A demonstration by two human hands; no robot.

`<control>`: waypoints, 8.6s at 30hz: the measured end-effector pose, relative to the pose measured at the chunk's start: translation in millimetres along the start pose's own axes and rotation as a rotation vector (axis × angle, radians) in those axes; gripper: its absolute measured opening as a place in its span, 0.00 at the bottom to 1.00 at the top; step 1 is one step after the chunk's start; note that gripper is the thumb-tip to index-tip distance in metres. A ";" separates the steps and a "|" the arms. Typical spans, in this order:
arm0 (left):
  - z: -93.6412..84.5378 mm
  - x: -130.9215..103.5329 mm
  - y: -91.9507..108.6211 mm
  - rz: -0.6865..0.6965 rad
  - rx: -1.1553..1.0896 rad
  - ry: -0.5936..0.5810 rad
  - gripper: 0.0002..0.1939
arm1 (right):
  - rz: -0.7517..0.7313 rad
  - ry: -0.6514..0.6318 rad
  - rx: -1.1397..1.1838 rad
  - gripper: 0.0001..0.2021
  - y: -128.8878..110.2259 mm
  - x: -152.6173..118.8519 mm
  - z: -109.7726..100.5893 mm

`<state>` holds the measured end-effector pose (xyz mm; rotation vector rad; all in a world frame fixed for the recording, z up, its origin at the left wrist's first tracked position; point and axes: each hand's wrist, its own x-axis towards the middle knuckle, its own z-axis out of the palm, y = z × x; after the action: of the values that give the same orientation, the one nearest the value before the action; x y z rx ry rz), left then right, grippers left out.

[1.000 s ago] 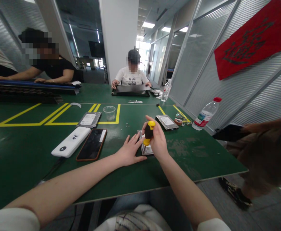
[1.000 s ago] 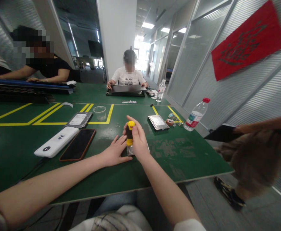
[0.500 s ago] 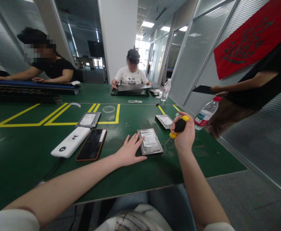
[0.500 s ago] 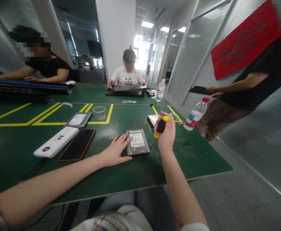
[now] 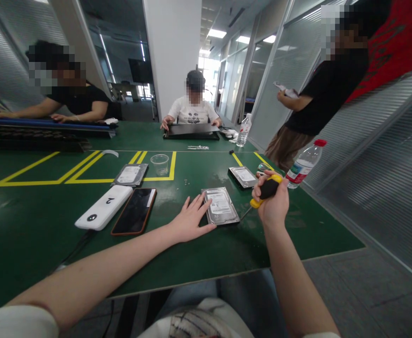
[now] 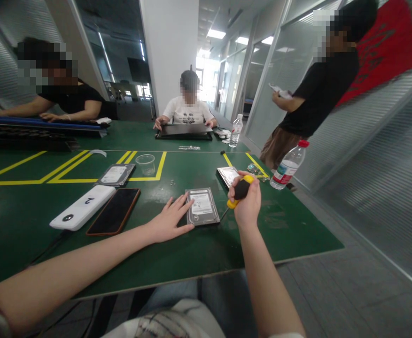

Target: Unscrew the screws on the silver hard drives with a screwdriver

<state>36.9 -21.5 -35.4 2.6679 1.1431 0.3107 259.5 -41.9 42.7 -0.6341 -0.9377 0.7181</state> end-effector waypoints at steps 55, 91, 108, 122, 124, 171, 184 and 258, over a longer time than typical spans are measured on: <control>-3.5 0.6 3.1 -0.008 0.031 -0.020 0.42 | -0.073 -0.126 -0.138 0.16 10.7 -7.6 6.0; -5.1 0.0 3.6 -0.013 0.006 -0.023 0.43 | -0.221 0.039 -0.332 0.13 -17.2 16.5 18.8; -5.5 -0.9 2.0 0.032 -0.005 0.003 0.43 | 0.304 -1.029 -1.592 0.15 70.4 45.5 62.0; -14.6 -6.6 11.4 0.429 -0.106 -0.067 0.47 | 0.022 -0.445 -1.319 0.07 37.7 47.6 44.2; -12.1 -5.7 11.5 0.427 -0.094 -0.055 0.46 | -0.204 -0.229 -1.058 0.08 32.0 46.6 44.6; 2.9 29.9 -24.3 -0.112 -0.542 0.328 0.10 | -0.166 -0.232 -0.719 0.14 45.7 29.9 49.8; -0.4 29.0 -21.7 -0.086 -0.528 0.330 0.11 | -0.176 -0.238 -0.753 0.14 46.5 28.7 50.1; -4.7 32.9 -24.8 -0.141 -0.393 0.265 0.12 | -0.107 -0.508 -0.664 0.23 42.0 24.0 58.8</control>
<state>40.8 19.8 -34.5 2.2387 1.1892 0.7924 206.4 12.3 49.3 -0.9930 -1.6998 0.4656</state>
